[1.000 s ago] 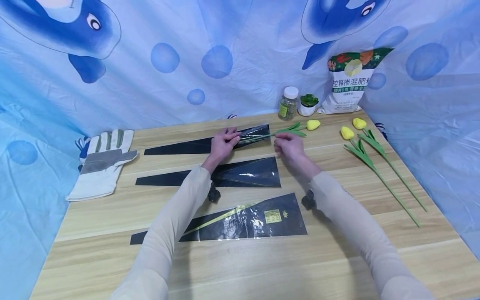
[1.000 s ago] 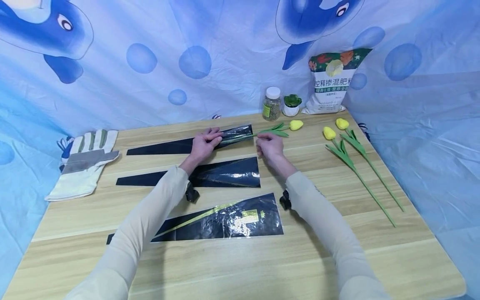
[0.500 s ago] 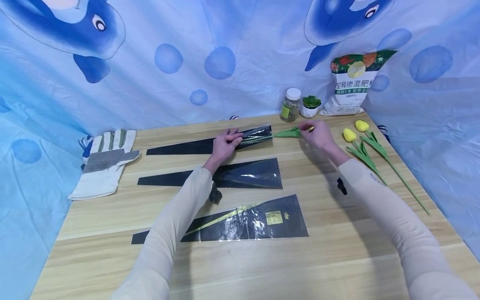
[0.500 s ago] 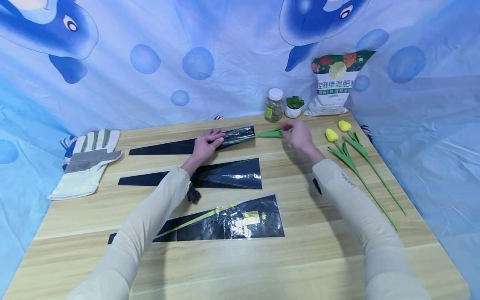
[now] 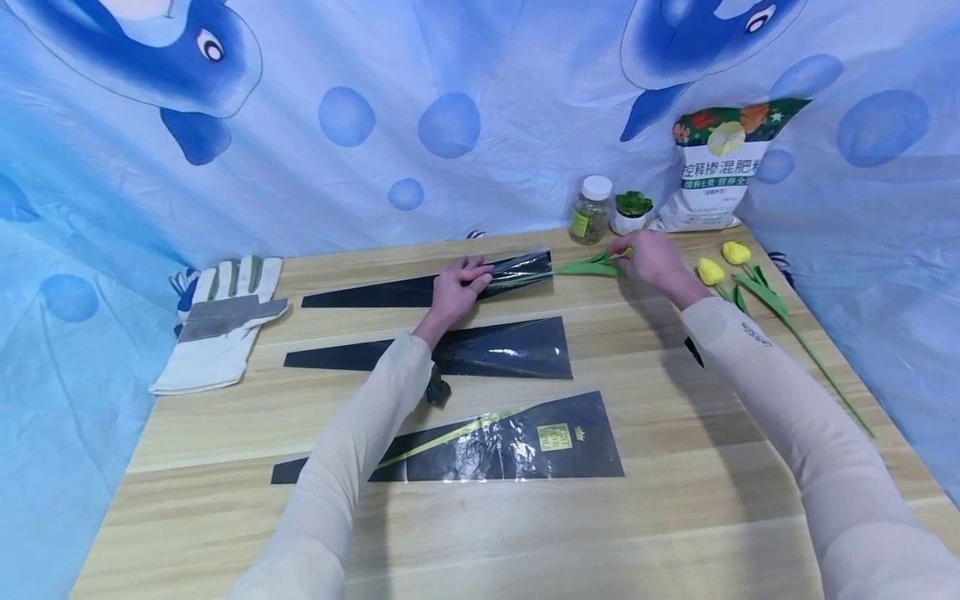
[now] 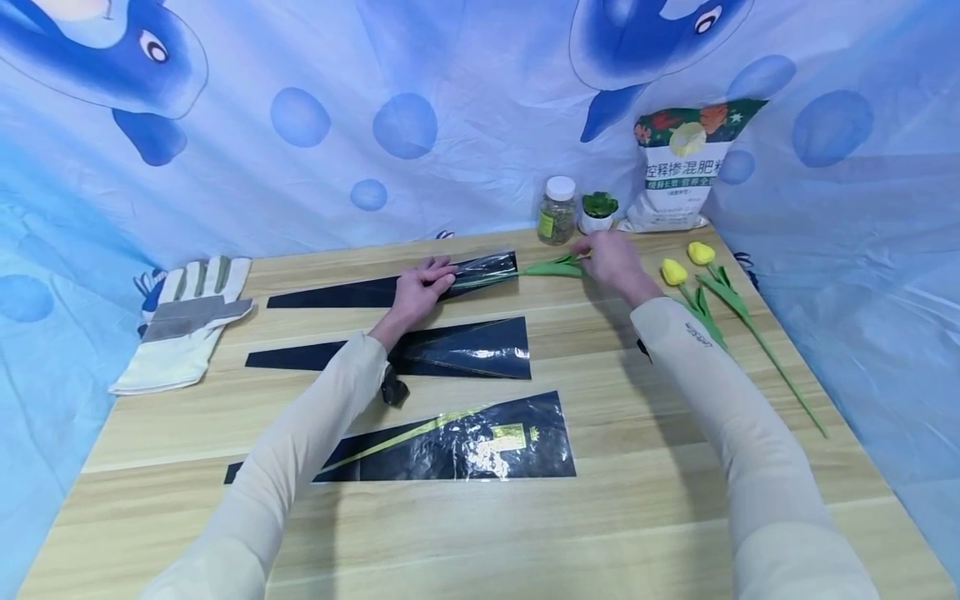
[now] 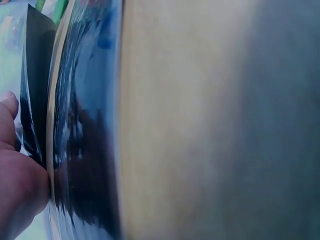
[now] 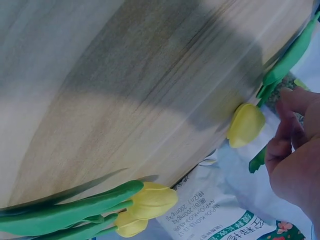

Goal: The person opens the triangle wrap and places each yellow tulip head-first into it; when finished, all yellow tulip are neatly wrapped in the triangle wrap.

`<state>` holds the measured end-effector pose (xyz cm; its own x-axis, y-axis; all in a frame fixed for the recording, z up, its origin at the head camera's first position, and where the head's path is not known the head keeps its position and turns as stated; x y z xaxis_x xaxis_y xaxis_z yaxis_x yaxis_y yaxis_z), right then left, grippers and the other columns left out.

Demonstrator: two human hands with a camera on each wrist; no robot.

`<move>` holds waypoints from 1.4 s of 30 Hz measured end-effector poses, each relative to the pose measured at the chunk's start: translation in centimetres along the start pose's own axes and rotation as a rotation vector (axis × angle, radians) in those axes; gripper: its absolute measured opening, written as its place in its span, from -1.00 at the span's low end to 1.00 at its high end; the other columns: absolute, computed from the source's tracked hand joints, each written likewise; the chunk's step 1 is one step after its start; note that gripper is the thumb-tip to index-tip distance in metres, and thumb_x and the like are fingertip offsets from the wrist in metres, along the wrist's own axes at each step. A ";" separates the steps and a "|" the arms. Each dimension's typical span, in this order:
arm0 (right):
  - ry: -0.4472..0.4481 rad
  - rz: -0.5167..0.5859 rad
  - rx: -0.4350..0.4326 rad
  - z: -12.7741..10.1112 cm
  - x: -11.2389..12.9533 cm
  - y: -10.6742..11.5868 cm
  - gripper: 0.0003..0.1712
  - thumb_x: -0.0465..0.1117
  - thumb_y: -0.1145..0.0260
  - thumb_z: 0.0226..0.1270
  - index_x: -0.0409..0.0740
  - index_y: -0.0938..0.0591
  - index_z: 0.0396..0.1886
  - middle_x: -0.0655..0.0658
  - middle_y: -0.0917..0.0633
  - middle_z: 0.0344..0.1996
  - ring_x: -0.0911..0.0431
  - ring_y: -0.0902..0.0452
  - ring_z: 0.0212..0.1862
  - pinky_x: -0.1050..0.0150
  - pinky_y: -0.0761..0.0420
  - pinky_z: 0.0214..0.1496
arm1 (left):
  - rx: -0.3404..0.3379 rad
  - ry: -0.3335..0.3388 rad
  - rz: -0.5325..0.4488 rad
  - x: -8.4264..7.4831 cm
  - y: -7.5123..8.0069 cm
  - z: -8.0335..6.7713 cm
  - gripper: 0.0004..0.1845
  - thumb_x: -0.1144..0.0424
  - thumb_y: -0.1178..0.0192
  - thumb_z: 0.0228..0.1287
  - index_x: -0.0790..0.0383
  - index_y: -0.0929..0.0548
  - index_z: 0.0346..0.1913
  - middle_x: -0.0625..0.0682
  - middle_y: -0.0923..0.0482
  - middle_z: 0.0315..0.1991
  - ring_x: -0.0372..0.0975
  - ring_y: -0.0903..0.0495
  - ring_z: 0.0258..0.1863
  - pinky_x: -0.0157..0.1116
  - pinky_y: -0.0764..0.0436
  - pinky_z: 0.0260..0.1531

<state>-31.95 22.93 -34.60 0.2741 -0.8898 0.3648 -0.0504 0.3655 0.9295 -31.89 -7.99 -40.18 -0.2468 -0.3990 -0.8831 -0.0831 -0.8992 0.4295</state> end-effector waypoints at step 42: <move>0.058 -0.144 -0.054 0.7 -0.7 -0.8 -0.72 -0.49 -0.29 0.22 -0.17 -0.78 -0.17 -0.30 -0.70 -0.05 -0.32 -0.32 -0.03 -0.20 -0.19 0.00 | -0.003 -0.018 0.032 -0.1 0.0 -0.2 -0.77 0.29 -0.25 0.42 0.23 -0.74 0.06 0.08 -0.54 0.26 0.04 -0.16 0.48 -0.17 0.07 0.49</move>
<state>-32.74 23.02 -35.58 0.3300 -0.9174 0.2223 0.0447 0.2505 0.9671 -31.68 -7.95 -40.16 -0.2668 -0.4240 -0.8655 -0.0717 -0.8868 0.4565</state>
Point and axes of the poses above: each hand's wrist, its own z-axis towards the middle knuckle, its own y-axis out of the back of the hand, x = y × z, the point moved 8 cm from there along z, towards the middle knuckle
